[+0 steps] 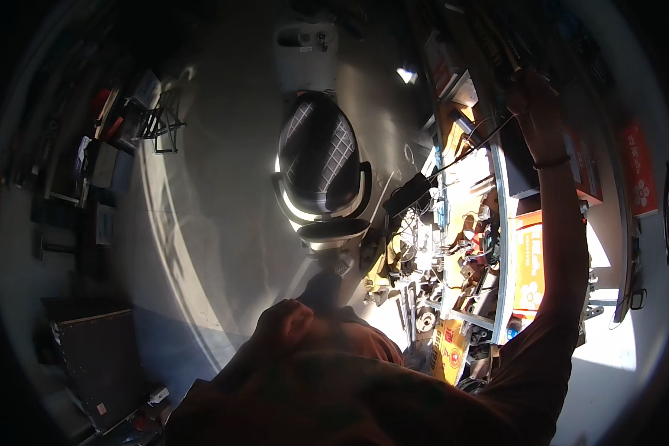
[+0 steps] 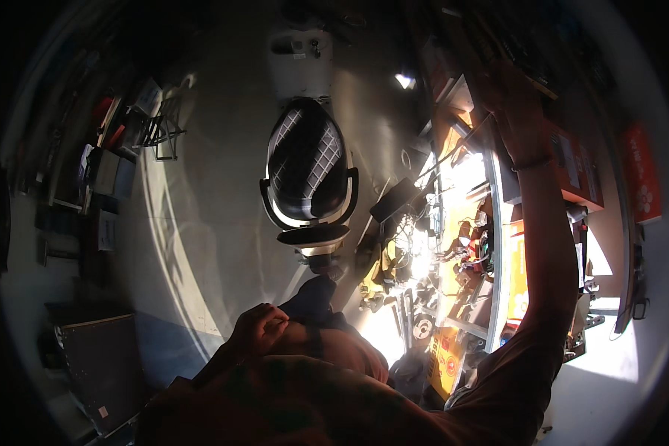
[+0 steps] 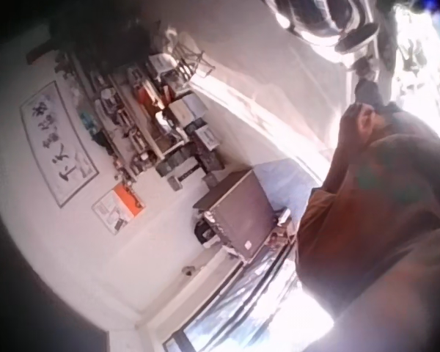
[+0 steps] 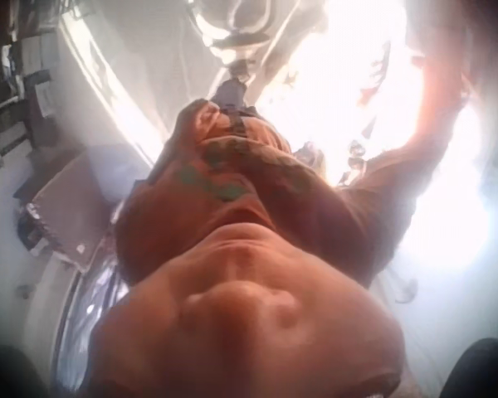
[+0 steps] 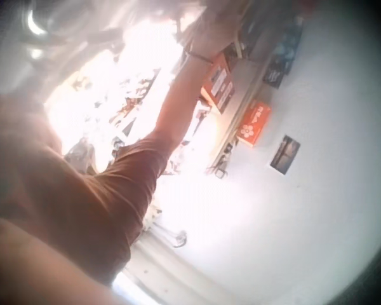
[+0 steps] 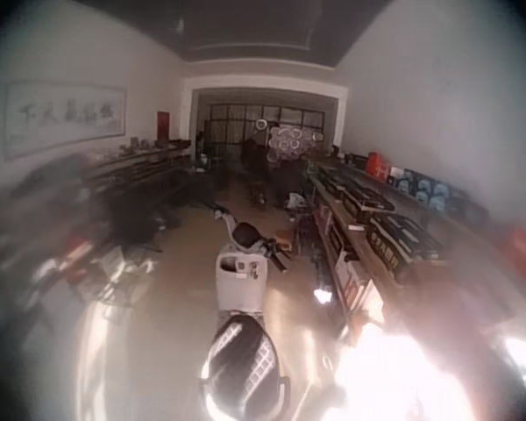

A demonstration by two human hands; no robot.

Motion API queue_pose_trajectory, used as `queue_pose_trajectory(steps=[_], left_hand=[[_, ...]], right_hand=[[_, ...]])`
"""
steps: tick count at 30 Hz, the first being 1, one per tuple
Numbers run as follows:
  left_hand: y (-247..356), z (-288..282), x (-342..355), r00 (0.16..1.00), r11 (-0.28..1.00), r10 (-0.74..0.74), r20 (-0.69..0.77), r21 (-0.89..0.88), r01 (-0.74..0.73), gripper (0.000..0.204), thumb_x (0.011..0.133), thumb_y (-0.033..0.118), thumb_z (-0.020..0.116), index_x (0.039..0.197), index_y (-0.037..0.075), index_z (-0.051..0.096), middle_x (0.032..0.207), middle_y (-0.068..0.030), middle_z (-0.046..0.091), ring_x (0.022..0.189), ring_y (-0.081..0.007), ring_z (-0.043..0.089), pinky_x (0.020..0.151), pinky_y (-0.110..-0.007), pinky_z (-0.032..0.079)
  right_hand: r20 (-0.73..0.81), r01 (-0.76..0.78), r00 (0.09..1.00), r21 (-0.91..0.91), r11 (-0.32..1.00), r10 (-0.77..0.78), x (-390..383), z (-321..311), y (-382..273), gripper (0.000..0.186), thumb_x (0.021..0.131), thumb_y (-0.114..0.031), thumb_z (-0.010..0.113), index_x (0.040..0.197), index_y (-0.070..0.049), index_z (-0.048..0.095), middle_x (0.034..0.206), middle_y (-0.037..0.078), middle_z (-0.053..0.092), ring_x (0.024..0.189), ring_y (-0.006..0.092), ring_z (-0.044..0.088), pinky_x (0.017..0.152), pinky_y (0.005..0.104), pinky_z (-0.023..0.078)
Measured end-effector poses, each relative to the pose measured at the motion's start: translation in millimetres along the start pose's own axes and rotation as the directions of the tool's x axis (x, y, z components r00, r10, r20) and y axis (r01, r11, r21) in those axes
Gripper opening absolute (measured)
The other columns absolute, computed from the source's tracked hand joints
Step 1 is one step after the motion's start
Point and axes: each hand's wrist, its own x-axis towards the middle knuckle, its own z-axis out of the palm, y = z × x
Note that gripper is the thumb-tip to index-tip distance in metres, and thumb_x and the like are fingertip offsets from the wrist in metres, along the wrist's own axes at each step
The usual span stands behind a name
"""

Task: The person works on a scooter in a cluttered workshop, handling wires and small components. They use tools like a screwdriver and pliers to manipulate parts, then walk around the room to gather additional items and return to the scooter.

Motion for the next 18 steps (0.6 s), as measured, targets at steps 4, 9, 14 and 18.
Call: queue_pose_trajectory(steps=[4,9,14,18], left_hand=[[-25.4,-28.5,-18.6,0.998,0.996,-0.011,-0.057,-0.089,0.006,0.009,0.084,0.012,0.067,0.09,0.008,0.062,0.086,-0.01,0.064,0.081,-0.0294,0.066,0.069,-0.036,0.054],[-69.0,-93.5,-24.5,0.999,0.995,-0.005,-0.051,-0.101,0.0,0.01,0.083,0.011,0.068,0.092,0.006,0.064,0.087,-0.0104,0.065,0.082,-0.028,0.066,0.073,-0.035,0.052],[-130.4,-198.3,-28.4,0.975,0.998,-0.058,-0.214,-0.042,0.05,0.009,0.082,0.008,0.067,0.091,0.006,0.065,0.088,-0.0104,0.066,0.084,-0.0272,0.066,0.074,-0.034,0.052],[-189.0,-286.4,-36.2,0.933,0.992,-0.113,-0.342,0.012,0.124,0.01,0.08,0.004,0.068,0.089,0.005,0.064,0.087,-0.0101,0.066,0.082,-0.0263,0.067,0.073,-0.033,0.052]], right_hand=[[-0.062,0.077,0.992,-0.396,0.915,-0.111,30.0,18.7,-19.6,0.029,0.102,-0.034,0.045,0.1,-0.01,0.061,0.073,-0.003,0.056,0.058,0.0019,0.042,0.053,0.0184,0.033],[-0.22,-0.229,0.966,-0.489,0.842,0.135,58.3,44.2,-21.2,0.025,0.099,-0.033,0.05,0.099,-0.013,0.063,0.076,-0.002,0.06,0.061,0.0031,0.049,0.05,0.0191,0.037],[-0.398,-0.069,0.914,-0.342,0.937,-0.078,120.3,35.3,4.4,0.027,0.095,-0.027,0.055,0.113,-0.008,0.061,0.084,0.004,0.066,0.07,0.0107,0.062,0.057,0.0237,0.049],[-0.092,-0.105,0.893,-0.994,-0.005,-0.441,153.2,41.7,9.1,0.034,0.094,-0.029,0.057,0.121,-0.009,0.057,0.09,0.006,0.067,0.079,0.017,0.064,0.064,0.0291,0.053]])
